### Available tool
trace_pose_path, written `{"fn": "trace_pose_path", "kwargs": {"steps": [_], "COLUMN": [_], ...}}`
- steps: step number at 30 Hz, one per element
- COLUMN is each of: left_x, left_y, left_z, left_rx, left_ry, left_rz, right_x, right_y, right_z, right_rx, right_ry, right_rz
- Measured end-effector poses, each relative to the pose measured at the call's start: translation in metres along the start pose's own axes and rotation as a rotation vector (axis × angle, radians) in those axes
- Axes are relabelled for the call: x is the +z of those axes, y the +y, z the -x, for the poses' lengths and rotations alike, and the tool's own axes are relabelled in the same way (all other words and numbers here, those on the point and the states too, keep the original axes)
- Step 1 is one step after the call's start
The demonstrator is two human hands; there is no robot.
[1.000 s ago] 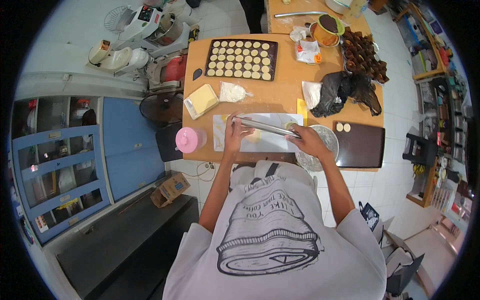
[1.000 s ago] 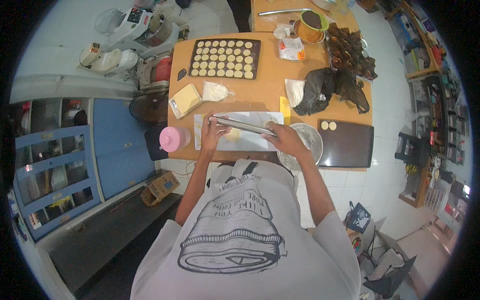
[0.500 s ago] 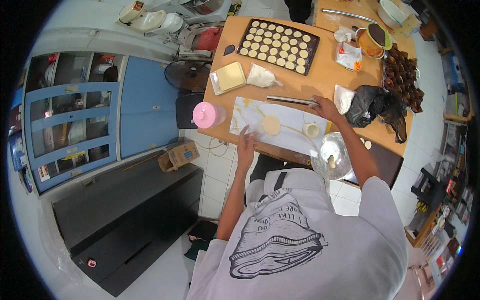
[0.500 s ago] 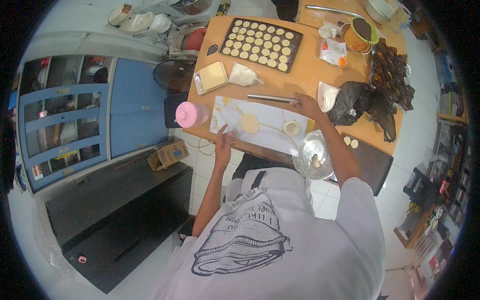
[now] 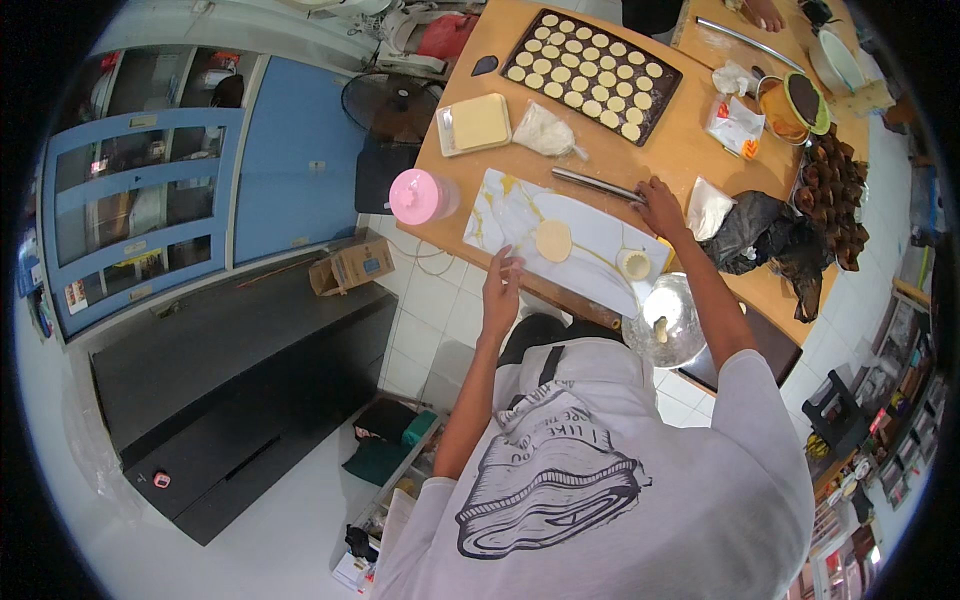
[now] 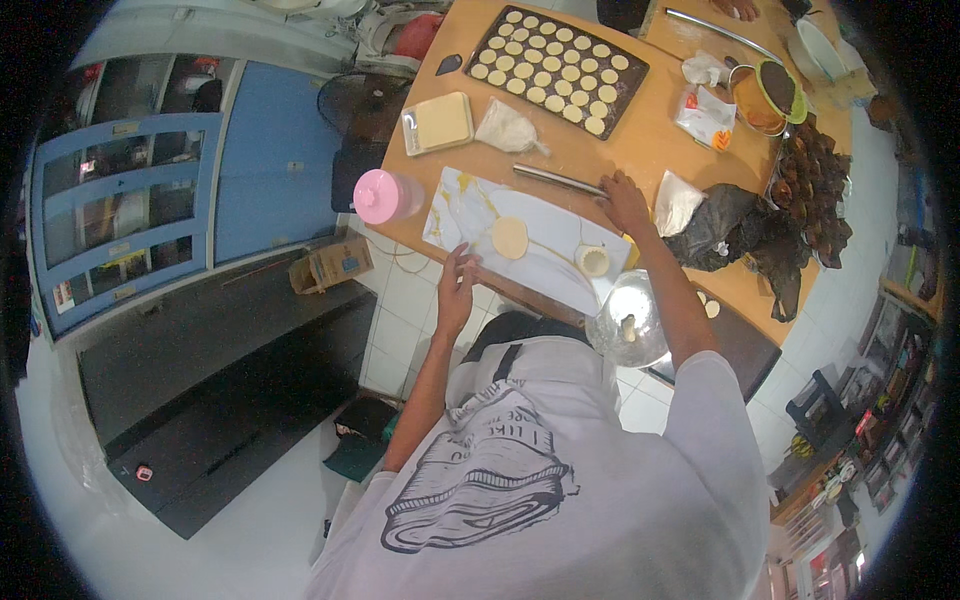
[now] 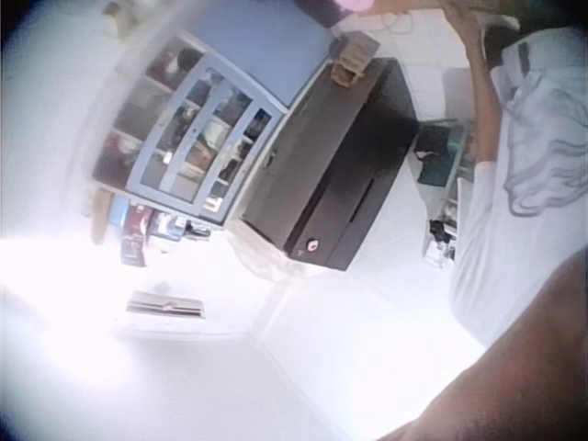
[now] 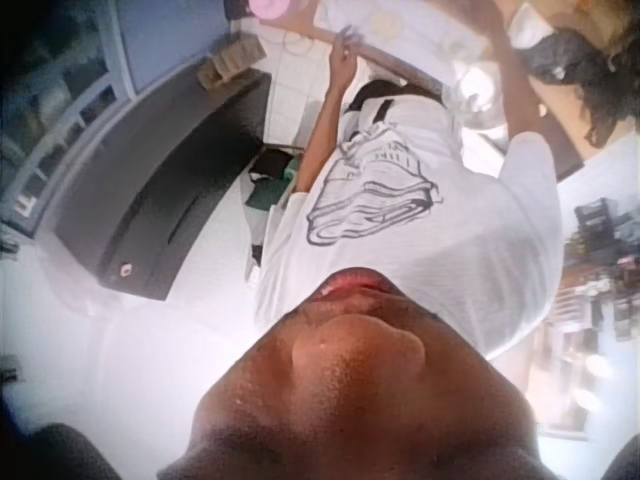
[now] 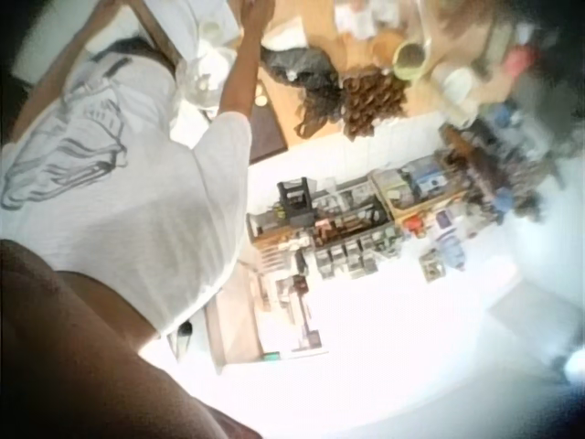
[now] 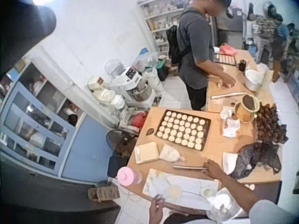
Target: The person uses a rolling pin to flatten pieces of dough on a board, then rolls small portions into balls by hand and places them onto a baking tray.
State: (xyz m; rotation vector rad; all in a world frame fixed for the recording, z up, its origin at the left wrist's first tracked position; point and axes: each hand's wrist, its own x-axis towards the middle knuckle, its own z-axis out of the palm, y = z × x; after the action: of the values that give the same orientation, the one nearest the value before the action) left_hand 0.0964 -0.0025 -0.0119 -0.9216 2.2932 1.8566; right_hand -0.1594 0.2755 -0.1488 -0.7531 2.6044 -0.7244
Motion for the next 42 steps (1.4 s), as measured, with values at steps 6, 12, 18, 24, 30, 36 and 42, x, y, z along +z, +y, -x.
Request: {"fn": "trace_pose_path", "kwargs": {"steps": [6, 12, 18, 24, 30, 36, 42], "left_x": [0.018, 0.031, 0.035, 0.038, 0.033, 0.017, 0.009], "left_y": [-0.007, -0.011, 0.000, -0.005, -0.014, -0.002, 0.018], "left_z": [0.006, 0.011, 0.013, 0.019, 0.005, -0.016, -0.053], "left_rx": [0.106, 0.163, 0.220, 0.226, 0.217, 0.356, 0.439], "left_ry": [0.086, 0.099, 0.065, 0.064, 0.152, 0.148, -0.013], "left_rz": [-0.187, -0.311, -0.305, -0.341, -0.336, -0.377, -0.369], "right_x": [0.002, 0.002, 0.006, -0.036, -0.092, -0.111, -0.063], "right_y": [0.002, 0.008, 0.029, 0.011, -0.014, -0.088, -0.160], "right_z": [-0.002, 0.001, 0.007, 0.012, 0.053, 0.121, 0.172], "right_rx": [-0.040, -0.146, -0.234, -0.059, 0.070, 0.177, 0.201], "right_ry": [-0.003, 0.100, 0.106, 0.127, 0.417, 0.662, 0.662], "right_rz": [0.024, -0.039, -0.032, -0.199, -0.511, -0.563, -0.747]}}
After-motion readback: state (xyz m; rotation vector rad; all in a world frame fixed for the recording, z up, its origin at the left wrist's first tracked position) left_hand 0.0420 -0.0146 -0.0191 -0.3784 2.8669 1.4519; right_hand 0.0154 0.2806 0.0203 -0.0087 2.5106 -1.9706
